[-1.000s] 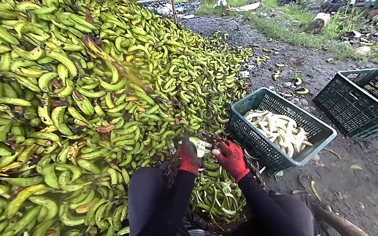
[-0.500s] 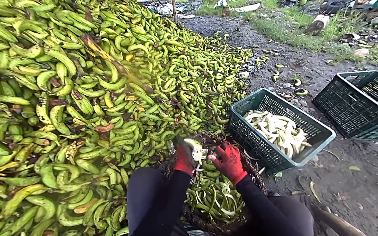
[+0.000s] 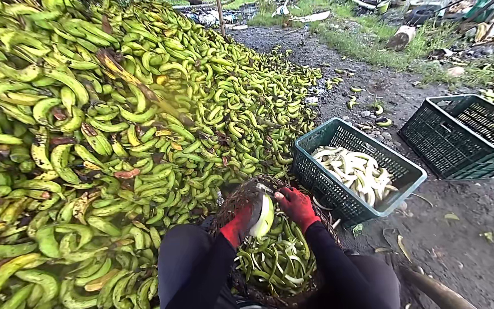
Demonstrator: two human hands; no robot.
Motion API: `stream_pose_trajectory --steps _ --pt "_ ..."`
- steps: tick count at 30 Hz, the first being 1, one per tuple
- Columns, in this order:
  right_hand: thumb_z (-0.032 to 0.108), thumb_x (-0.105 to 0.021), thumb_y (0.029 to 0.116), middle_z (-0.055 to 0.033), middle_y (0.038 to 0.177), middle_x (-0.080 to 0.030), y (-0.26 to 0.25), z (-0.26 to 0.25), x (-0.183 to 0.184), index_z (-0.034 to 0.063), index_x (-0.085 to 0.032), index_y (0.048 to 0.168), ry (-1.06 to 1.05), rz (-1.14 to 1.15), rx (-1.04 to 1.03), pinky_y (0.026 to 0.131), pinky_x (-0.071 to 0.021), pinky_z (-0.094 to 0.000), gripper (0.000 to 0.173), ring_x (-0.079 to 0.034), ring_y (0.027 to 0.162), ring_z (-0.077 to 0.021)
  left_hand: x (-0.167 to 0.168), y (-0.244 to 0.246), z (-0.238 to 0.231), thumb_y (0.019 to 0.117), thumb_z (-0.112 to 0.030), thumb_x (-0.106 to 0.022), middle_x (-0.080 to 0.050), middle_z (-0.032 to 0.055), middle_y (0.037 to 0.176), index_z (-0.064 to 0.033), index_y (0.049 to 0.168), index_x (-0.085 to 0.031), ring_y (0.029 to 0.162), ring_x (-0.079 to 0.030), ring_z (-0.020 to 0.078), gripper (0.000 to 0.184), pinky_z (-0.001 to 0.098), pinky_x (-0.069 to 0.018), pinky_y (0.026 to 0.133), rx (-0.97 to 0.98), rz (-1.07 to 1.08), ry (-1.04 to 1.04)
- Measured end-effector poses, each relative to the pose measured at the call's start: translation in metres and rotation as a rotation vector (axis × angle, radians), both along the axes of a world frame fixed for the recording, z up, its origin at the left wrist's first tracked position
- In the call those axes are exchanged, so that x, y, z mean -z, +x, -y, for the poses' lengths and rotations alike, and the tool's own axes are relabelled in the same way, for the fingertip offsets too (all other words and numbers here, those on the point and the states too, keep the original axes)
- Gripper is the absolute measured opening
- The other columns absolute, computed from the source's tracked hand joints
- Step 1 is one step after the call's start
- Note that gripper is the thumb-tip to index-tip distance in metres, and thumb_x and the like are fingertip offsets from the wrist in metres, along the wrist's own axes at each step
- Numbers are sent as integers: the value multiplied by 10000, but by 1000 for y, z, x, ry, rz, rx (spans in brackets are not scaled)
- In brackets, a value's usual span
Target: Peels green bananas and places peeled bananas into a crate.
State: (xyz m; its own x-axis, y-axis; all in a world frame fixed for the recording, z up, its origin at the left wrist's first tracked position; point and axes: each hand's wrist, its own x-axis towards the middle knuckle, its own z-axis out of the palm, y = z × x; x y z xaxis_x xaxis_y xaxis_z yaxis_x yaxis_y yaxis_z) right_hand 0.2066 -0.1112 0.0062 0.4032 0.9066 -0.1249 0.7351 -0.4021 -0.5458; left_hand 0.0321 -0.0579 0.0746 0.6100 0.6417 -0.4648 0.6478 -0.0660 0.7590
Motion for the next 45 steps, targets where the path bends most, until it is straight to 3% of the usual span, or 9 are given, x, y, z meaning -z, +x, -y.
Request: stream_pose_trajectory --steps 5,7,12,21,28,31,35,39,45 --pt "590 -470 989 -162 1244 -677 -7 6 10 135 -679 1274 189 -34 38 1015 -457 -589 576 -637 1168 -340 64 -4 -15 1126 -429 -217 -642 126 1021 -33 1311 -566 847 -627 182 559 372 -555 753 -422 460 -179" --pt "662 -524 931 -219 1269 -674 -23 16 16 97 -721 1212 409 104 -97 1055 -432 -639 662 -628 1205 -406 61 -11 -27 1125 -419 -202 -652 121 1062 -45 1354 -532 901 -643 168 549 349 -571 801 -500 723 -344" --pt "721 -466 942 -206 1069 -720 -38 22 22 159 -762 1053 782 357 -169 915 -492 -658 644 -686 1035 -419 60 -9 -36 1059 -596 -237 -633 54 764 -119 972 -595 668 -655 174 603 333 -588 606 -447 1187 -963" --pt "622 -462 987 -174 1156 -705 -20 24 1 190 -749 1170 387 221 -145 1010 -440 -618 550 -657 1112 -370 64 6 -4 1123 -313 -320 -638 98 1141 -71 1375 -521 986 -631 146 404 336 -559 841 -569 909 -319" --pt "517 -447 1045 -165 1240 -682 -2 14 -3 132 -684 1279 153 -246 -26 1039 -442 -600 508 -629 1187 -325 42 12 17 1130 -233 -316 -607 216 1264 70 1381 -518 1108 -597 189 442 339 -485 991 -479 471 107" --pt "556 -427 1043 -138 1235 -692 10 7 16 177 -670 1299 50 -302 32 1036 -457 -592 518 -635 1191 -304 59 -5 8 1132 -339 -262 -636 139 1249 -19 1428 -510 1076 -624 143 501 326 -535 943 -309 591 -70" --pt "499 -457 1051 -151 1244 -688 14 7 21 163 -653 1324 74 -260 181 1025 -460 -609 476 -638 1185 -329 60 -22 -14 1105 -418 -332 -607 43 738 -90 1174 -609 570 -591 123 435 282 -553 523 -184 818 -576" --pt "579 -560 952 -166 1187 -689 -9 20 11 69 -702 1192 332 -105 -158 1045 -451 -577 581 -637 1143 -328 44 -35 -41 1099 -301 -365 -669 74 867 -61 1157 -620 738 -658 148 355 310 -588 685 -198 807 -638" --pt "673 -484 962 -179 1241 -677 -34 23 0 117 -714 1193 292 58 -344 1083 -404 -589 645 -618 1202 -357 14 -28 -21 1115 -311 -239 -612 38 795 -34 1168 -583 659 -609 97 444 245 -556 624 -177 786 -696"
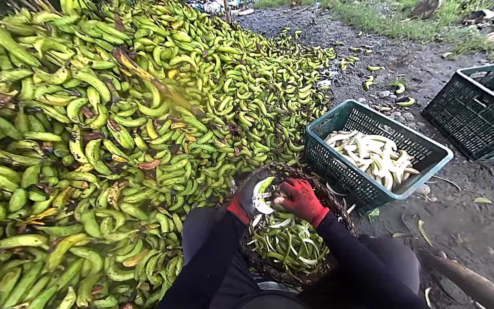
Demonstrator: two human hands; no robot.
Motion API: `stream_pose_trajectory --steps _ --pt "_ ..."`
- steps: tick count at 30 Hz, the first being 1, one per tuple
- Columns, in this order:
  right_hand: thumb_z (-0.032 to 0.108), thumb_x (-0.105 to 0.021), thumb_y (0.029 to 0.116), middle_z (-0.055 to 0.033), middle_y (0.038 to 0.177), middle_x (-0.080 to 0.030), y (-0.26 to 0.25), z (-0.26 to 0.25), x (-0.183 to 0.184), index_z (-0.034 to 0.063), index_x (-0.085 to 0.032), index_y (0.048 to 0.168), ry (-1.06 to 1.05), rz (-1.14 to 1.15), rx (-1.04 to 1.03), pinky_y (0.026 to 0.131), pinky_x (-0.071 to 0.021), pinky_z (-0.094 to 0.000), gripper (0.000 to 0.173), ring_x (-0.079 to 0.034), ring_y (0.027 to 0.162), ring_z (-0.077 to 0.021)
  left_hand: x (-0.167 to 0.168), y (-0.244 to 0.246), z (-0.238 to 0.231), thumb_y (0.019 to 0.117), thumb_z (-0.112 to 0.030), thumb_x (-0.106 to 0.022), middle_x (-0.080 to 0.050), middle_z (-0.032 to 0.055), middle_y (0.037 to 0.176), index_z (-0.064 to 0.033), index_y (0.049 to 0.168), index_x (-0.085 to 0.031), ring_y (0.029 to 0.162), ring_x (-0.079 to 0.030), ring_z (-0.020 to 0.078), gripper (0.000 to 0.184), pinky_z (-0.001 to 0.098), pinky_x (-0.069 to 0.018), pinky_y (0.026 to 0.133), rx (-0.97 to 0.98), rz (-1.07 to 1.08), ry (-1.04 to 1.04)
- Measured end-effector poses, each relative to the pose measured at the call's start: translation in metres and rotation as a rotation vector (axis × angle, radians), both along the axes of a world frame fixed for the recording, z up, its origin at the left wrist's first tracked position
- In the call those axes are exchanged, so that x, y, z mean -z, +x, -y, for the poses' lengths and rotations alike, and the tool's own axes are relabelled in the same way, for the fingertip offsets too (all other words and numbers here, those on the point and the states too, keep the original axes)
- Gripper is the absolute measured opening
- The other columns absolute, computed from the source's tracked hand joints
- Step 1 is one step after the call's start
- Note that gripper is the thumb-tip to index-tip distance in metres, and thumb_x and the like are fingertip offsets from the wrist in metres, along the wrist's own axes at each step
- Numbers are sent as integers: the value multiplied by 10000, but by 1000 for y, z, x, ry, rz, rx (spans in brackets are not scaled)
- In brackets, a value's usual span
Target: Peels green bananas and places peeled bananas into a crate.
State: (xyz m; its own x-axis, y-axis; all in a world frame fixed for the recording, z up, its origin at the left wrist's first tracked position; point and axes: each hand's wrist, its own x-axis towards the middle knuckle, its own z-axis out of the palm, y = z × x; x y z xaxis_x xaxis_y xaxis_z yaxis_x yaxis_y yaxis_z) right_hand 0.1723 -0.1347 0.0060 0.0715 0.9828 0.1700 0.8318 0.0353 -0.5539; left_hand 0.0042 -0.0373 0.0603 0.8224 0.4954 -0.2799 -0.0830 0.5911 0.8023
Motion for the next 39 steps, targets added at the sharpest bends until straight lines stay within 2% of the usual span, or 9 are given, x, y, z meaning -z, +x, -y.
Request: stream_pose_trajectory --steps 4,10,13,16,19,24,29,34,39 --pt "583 -486 1015 -173 1247 -680 17 -13 8 128 -676 1272 -233 -177 352 1023 -443 -613 557 -634 1181 -356 -79 36 83 1129 -161 -245 -586 47 849 -32 1140 -538 710 -591 104 320 253 -531 648 -404 -347 95" --pt "551 -554 983 -137 1151 -694 26 -1 4 103 -692 1203 -181 -279 121 978 -484 -582 517 -656 1073 -300 56 0 -21 1099 -335 -345 -691 139 1008 -59 1254 -598 858 -690 219 406 393 -604 757 -130 211 -121" --pt "602 -577 955 -119 1096 -685 14 3 -1 104 -706 1130 -190 -234 -116 944 -476 -558 543 -649 1005 -276 41 1 -19 1115 -322 -282 -678 115 963 -66 1321 -550 744 -654 158 423 308 -583 665 -132 181 -64" --pt "613 -580 949 -134 1135 -683 13 3 -3 100 -711 1150 -207 -188 -99 999 -435 -561 566 -637 1067 -294 -26 28 34 1111 -306 -260 -578 25 660 -104 1030 -596 493 -547 94 401 227 -491 455 -293 -164 -115" --pt "644 -573 935 -146 1215 -669 16 -1 1 122 -701 1198 -195 -142 15 1052 -405 -575 598 -619 1148 -313 41 19 5 1104 -285 -308 -664 127 891 -13 1195 -585 732 -670 178 398 317 -598 653 -104 234 -179" --pt "603 -600 950 -186 1307 -654 36 -14 12 159 -694 1268 -203 -59 503 1055 -412 -631 554 -601 1237 -382 36 30 26 1100 -248 -337 -615 72 739 -58 1078 -590 552 -598 133 317 284 -551 495 -366 19 -159" --pt "526 -554 1003 -146 1159 -678 58 -14 16 124 -671 1218 -109 -366 638 963 -470 -581 470 -640 1091 -319 85 12 3 1080 -475 -381 -661 131 951 -86 1132 -572 830 -674 253 436 418 -594 722 -326 -99 -282" --pt "447 -557 1024 -89 969 -674 62 -11 24 108 -667 1151 33 -720 647 842 -521 -480 379 -641 904 -216 54 22 -2 1106 -344 -371 -634 164 1215 -75 1418 -481 1060 -657 284 427 483 -574 896 -540 130 55" --pt "347 -497 1073 -50 965 -653 57 -2 11 58 -642 1186 157 -917 564 797 -520 -325 343 -612 867 -97 -7 16 -22 892 -857 -34 -499 205 1493 -214 1572 -325 1278 -564 389 980 562 -528 950 -306 210 -55"
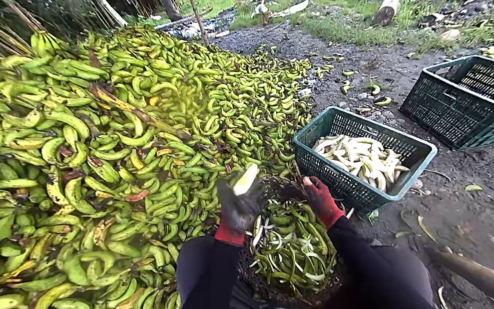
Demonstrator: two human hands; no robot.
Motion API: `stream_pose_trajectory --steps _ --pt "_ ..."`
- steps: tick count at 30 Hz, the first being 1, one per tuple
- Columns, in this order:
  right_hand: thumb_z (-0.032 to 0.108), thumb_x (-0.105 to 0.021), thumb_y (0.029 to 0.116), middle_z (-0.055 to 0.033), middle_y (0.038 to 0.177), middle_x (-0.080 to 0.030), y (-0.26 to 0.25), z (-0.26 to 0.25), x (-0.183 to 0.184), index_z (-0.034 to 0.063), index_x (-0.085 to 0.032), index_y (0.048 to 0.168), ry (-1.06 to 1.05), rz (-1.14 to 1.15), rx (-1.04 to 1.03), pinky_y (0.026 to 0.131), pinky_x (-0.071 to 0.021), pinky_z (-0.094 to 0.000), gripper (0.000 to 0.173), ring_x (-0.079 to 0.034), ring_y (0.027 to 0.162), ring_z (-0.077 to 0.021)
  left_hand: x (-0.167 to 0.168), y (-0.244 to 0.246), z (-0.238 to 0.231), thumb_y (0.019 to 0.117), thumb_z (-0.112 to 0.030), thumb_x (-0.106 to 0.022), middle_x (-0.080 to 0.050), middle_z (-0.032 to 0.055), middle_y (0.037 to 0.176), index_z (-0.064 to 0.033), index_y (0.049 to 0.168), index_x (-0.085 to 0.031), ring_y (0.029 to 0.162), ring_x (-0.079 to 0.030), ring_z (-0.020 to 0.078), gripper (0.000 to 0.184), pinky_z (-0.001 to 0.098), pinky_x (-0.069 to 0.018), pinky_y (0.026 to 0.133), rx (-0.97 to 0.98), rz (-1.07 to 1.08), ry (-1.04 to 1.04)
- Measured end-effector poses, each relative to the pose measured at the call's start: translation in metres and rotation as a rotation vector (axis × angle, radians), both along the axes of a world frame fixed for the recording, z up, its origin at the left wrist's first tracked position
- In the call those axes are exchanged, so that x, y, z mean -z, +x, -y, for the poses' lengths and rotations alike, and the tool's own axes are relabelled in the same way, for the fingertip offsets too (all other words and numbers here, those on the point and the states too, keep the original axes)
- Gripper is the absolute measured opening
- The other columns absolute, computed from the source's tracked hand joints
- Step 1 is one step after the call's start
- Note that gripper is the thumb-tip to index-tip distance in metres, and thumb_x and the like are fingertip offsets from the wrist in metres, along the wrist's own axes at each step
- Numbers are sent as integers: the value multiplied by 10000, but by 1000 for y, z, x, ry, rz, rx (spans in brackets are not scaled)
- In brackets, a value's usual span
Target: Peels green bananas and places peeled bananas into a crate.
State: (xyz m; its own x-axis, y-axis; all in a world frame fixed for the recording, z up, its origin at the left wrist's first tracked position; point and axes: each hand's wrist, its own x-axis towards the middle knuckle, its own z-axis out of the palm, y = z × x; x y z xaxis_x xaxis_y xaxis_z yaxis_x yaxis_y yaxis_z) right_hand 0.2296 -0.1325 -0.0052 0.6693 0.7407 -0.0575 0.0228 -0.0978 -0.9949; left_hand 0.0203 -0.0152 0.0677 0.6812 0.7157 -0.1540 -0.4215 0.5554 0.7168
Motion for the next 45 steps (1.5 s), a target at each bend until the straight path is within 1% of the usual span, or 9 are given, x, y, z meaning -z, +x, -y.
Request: stream_pose_trajectory --steps 3,7,16,21,27,34,38,40,45 --pt "343 -457 1078 -38 968 -629 -9 0 2 51 -621 1213 18 -32 -99 772 -517 -306 362 -596 855 -86 15 13 -12 1002 -721 -219 -680 114 1082 -184 1351 -539 862 -693 220 716 357 -600 665 60 -23 -86" --pt "329 -498 1047 -35 1023 -657 -26 0 -2 37 -625 1221 56 -27 -248 812 -525 -276 363 -608 893 -60 37 19 -19 1057 -574 -354 -597 33 746 -122 1185 -610 511 -551 105 535 247 -498 434 87 -53 -81" --pt "573 -552 976 -133 1217 -663 -27 -1 -1 123 -636 1288 -285 372 -460 976 -496 -545 554 -643 1099 -276 59 25 -18 1070 -585 -264 -669 63 939 -147 1305 -560 718 -653 135 578 307 -571 568 82 -78 44" --pt "621 -557 959 -126 1188 -654 -36 0 -8 122 -669 1212 -274 527 -623 918 -496 -536 570 -640 1025 -279 59 30 -2 1107 -431 -326 -650 41 895 -128 1292 -560 696 -643 99 425 257 -571 582 -31 -96 95" --pt "596 -663 902 -259 1151 -694 -28 0 5 102 -765 1087 -164 958 123 994 -439 -703 537 -648 1124 -468 54 35 28 1113 -386 -322 -676 59 989 -125 1268 -580 791 -669 121 398 285 -581 622 -54 -219 55" --pt "481 -668 951 -219 1232 -633 5 27 -15 55 -674 1199 -145 468 148 944 -482 -633 493 -619 1118 -393 121 0 13 1111 -391 -351 -659 65 1106 -111 1371 -541 908 -644 130 427 321 -570 769 -62 -564 110" --pt "441 -603 977 -97 1101 -679 32 51 -14 50 -648 1185 203 186 281 886 -562 -411 446 -654 1003 -171 155 9 34 1116 -362 -356 -641 97 1003 -45 1239 -590 847 -620 160 413 353 -547 742 -18 -981 179" --pt "343 -550 1029 -61 1053 -677 46 61 -16 34 -627 1175 320 91 361 851 -559 -326 351 -643 943 -99 137 45 36 1120 -390 -325 -620 172 1242 -26 1406 -516 1071 -615 233 501 434 -536 920 48 -879 280" --pt "327 -387 1078 -37 1104 -644 67 76 -14 28 -552 1305 400 5 534 851 -565 -304 410 -633 952 -79 53 185 28 1097 -478 -339 -543 111 1419 -148 1536 -373 1199 -605 237 551 444 -549 952 134 -389 270"
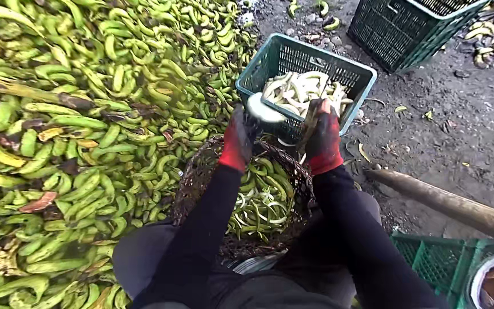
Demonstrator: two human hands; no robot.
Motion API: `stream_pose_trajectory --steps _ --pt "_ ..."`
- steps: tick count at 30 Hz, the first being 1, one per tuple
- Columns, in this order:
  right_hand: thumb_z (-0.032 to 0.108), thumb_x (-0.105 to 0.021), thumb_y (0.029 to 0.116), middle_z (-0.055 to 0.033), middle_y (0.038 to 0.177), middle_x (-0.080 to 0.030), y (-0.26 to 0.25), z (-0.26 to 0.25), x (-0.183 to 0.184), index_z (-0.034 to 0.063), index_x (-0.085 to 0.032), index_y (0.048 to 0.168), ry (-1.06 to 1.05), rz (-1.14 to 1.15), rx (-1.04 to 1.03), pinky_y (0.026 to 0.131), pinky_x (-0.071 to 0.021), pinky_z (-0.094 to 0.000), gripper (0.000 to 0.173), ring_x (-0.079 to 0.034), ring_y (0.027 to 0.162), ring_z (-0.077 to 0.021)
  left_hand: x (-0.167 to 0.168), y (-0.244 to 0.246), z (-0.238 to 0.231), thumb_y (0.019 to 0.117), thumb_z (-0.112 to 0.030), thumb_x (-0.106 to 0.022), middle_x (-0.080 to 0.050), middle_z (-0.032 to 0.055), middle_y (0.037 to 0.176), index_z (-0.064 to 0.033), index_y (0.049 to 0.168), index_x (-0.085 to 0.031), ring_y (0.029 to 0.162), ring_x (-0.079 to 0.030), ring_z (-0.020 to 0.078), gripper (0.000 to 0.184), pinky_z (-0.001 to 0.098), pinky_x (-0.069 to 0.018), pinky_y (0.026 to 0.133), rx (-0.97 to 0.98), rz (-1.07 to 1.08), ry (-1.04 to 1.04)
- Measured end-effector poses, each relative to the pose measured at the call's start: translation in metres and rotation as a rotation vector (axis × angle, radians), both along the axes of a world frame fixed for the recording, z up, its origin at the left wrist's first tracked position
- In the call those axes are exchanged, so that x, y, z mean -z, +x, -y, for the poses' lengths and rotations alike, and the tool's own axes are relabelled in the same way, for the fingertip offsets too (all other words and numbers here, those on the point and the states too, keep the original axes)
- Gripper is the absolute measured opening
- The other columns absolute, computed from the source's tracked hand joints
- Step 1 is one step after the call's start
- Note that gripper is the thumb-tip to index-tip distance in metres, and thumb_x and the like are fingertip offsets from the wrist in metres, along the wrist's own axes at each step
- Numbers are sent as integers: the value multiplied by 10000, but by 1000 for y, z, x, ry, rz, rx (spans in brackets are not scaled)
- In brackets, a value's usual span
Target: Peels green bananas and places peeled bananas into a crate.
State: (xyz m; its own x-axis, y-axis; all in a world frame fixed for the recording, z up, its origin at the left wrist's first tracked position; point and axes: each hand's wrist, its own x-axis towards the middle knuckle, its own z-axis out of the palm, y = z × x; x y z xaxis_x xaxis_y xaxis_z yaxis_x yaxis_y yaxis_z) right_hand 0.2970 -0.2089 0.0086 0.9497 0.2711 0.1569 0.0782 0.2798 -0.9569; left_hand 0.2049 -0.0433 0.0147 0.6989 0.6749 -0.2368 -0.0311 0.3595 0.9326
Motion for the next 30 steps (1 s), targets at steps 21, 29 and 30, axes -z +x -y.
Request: stream_pose_trajectory --steps 21,29,30 --pt "557 -266 1091 -7 961 -678 -9 2 -14 173 -603 1227 360 -434 -281 691 -605 -283 529 -682 797 -117 274 -58 -56 885 -287 -718 -461 257 1511 -93 1441 -557 1384 -423 500 610 707 -387 1062 829 -1456 1045" --pt "529 -216 1098 -15 877 -681 -13 -27 -5 126 -599 1198 145 -403 -251 655 -603 -281 565 -679 746 -117 267 -69 -75 833 -563 -718 -444 236 1529 -73 1361 -624 1410 -397 471 727 683 -366 1092 967 -1435 1113" --pt "539 -200 1094 -24 882 -677 -14 -29 -4 119 -592 1219 108 -413 -264 660 -598 -293 588 -674 750 -126 255 -75 -75 836 -598 -697 -430 247 1537 -60 1360 -624 1419 -389 469 754 683 -351 1108 995 -1440 1060"
